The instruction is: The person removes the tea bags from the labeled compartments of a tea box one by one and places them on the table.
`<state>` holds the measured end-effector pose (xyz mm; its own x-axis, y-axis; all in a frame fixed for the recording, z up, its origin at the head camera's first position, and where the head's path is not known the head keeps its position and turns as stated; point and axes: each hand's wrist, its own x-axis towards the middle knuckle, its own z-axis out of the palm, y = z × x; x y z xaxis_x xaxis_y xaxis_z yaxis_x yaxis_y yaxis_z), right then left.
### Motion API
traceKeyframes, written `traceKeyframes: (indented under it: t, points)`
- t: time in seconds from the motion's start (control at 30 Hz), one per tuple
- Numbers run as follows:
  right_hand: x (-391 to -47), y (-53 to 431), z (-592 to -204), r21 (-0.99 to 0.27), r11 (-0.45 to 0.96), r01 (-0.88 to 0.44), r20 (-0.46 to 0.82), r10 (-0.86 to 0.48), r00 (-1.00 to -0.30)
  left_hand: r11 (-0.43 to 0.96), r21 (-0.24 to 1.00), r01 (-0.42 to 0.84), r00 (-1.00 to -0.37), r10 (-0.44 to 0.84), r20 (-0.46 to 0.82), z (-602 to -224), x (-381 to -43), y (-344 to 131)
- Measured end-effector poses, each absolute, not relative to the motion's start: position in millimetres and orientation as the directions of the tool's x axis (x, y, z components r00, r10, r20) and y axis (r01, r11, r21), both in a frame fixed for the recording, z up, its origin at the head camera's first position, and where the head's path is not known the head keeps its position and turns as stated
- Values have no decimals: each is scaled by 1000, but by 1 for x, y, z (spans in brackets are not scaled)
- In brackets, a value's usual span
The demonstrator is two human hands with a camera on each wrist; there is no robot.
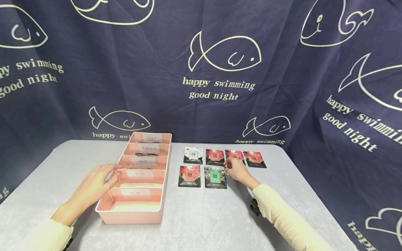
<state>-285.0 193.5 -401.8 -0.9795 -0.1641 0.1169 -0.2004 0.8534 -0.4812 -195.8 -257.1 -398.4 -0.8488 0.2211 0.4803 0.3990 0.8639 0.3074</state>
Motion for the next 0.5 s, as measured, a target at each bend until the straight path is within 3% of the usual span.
traceKeyframes:
  t: [0.5]
  points:
    - [-283, 171, -374, -511, 777, -369, 224, -294, -929, 868, 302, 393, -851, 219, 477, -398, -196, -257]
